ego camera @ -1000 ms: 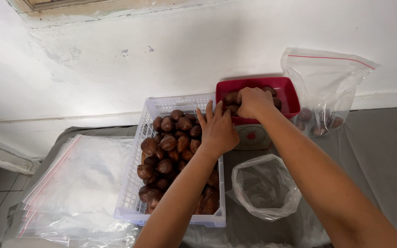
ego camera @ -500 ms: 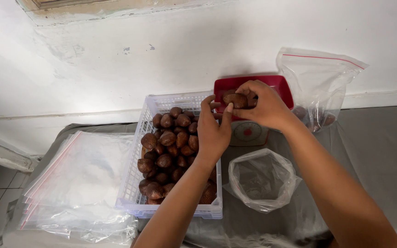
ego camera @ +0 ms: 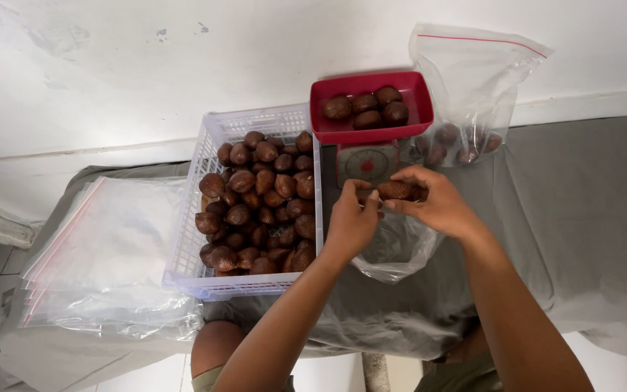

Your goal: Weighing salak fruits on a scale and then placing them into plastic zip-lock bags.

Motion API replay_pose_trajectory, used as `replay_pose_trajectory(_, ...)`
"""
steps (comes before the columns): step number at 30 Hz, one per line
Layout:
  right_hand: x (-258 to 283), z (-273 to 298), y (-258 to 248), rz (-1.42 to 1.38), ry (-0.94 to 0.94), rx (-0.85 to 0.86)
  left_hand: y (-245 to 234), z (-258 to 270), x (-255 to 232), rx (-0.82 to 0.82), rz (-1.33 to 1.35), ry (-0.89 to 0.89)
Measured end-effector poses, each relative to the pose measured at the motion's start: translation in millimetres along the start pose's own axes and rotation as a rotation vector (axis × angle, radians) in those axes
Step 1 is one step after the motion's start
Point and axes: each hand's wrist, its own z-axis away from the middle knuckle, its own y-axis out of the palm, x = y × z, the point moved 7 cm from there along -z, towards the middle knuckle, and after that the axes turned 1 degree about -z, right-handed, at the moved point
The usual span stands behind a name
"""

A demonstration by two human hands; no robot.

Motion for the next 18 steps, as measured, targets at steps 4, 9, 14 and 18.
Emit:
replay_pose_trajectory(4,-66,-2,6,0.192,0.207,0.049,35,-7,58,0.145,-0.527,0.07)
replay_pose_trajectory(9,-124,-4,23,0.589,0.252,0.19,63,-23,137,0.207,-1.218,0.234)
replay_pose_trajectory(14,-102,-1,35,0.848,0.226,0.257,49,-16,108,0.265,-1.22,0.091)
replay_pose_trajectory(18,-95,1,41,0.973,0.132,0.221,43,-13,106,0.272,-1.185,0.021)
